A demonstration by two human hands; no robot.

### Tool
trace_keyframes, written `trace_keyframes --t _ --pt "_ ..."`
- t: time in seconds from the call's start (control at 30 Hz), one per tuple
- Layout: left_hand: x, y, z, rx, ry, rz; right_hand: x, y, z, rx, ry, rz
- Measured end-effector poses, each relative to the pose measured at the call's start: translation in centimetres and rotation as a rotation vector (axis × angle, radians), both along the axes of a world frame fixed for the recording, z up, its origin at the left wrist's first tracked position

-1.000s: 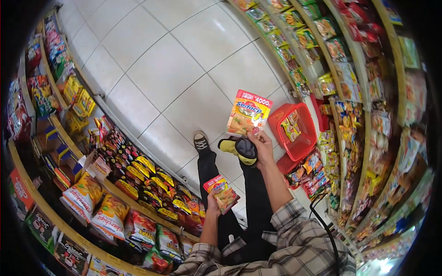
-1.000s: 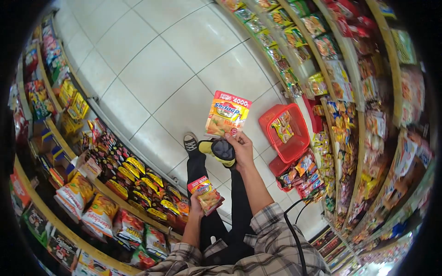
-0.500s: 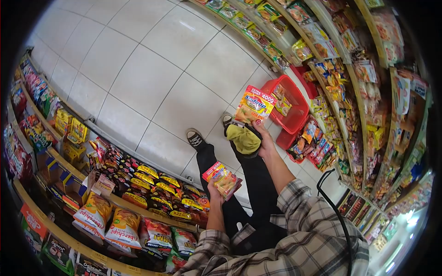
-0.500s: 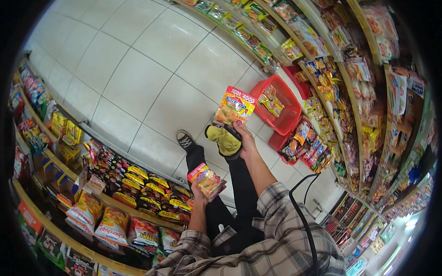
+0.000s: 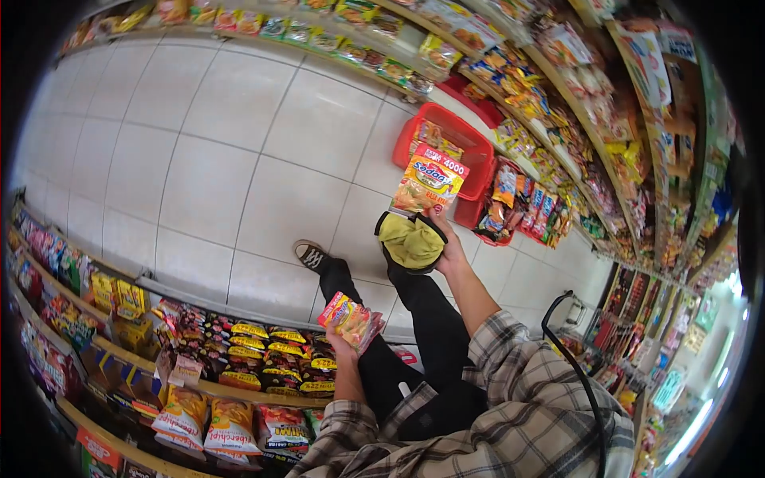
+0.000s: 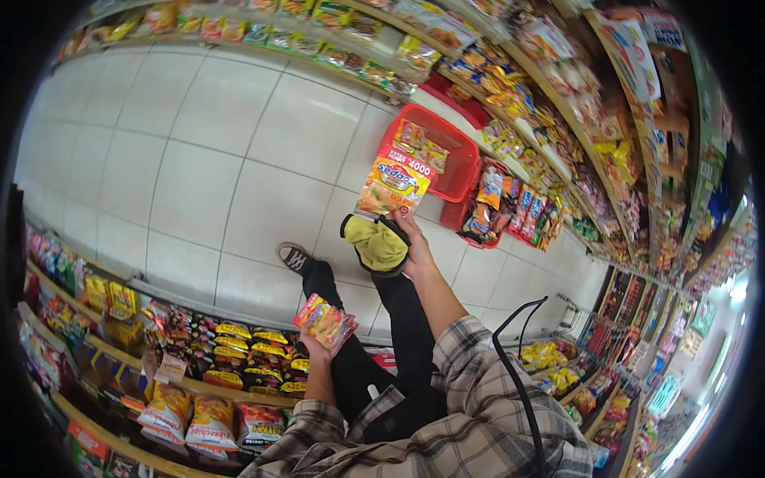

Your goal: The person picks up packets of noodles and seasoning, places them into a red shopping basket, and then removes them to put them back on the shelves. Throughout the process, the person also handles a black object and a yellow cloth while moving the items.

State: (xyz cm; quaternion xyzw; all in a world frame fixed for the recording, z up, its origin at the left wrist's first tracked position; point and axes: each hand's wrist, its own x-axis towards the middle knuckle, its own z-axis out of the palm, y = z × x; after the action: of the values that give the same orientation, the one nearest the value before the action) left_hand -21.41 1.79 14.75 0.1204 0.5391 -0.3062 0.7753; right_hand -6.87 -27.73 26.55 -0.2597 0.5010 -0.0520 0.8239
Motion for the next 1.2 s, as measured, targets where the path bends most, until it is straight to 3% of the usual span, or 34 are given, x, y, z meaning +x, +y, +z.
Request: trace_keyframes --t 0.03,0.13,0.3,0.4,0.43,0.57,0.7,0.87,0.93,0.97,1.07,1.17,1.2 --pt "1.7 -0.6 2.7 -0.055 -0.015 -0.064 -0.9 -0.9 -0.1 0.011 -0.037 -0.021" --pt "1.3 -1.3 2.8 -0.036 -0.098 -0.185 -4.1 -4.5 -0.6 0.035 -0.123 -0.084" --pt "-0.9 -3.7 2.7 -0.358 -0.196 -0.094 -10.9 -12.9 -0.6 0.032 -0.202 -0.206" --pt "-3.3 -6.0 3.0 -0.337 -0.229 -0.083 -16.3 -19.5 -1.6 0.009 -0.233 -0.254" --pt "-4.1 -7.4 3.9 -0.201 -0.212 -0.100 -18.2 -21.8 -1.2 0.030 -0.236 -0.259" --pt "-10.9 -10.5 2.4 -0.106 -0.161 -0.251 -25.9 -29.9 0.4 -0.083 -0.291 -0.332" --pt "-15.5 -13.4 -0.3 -0.062 -0.044 -0.324 -33.2 -35.8 4.7 -0.141 -0.265 -0.344" --pt "-16.4 -17.5 4.5 0.062 -0.029 -0.489 -39.5 -40.5 6.5 -0.242 -0.220 -0.423" --pt "-17.2 -18.3 6.0 0.132 -0.029 -0.529 -40.4 -41.3 6.5 -0.268 -0.217 -0.427" --pt "-18.2 -17.6 5.5 -0.092 0.054 -0.485 -40.4 -41.5 6.5 -0.274 -0.229 -0.423" --pt "-20.2 -18.7 6.3 0.026 0.046 -0.459 -38.8 -41.1 7.2 -0.242 -0.270 -0.385" --pt "-23.9 -16.5 1.1 -0.045 -0.009 -0.396 -35.5 -40.4 6.3 -0.212 -0.302 -0.300" --pt "-23.8 -16.6 1.3 -0.048 -0.051 -0.398 -34.5 -40.3 6.2 -0.214 -0.311 -0.272"
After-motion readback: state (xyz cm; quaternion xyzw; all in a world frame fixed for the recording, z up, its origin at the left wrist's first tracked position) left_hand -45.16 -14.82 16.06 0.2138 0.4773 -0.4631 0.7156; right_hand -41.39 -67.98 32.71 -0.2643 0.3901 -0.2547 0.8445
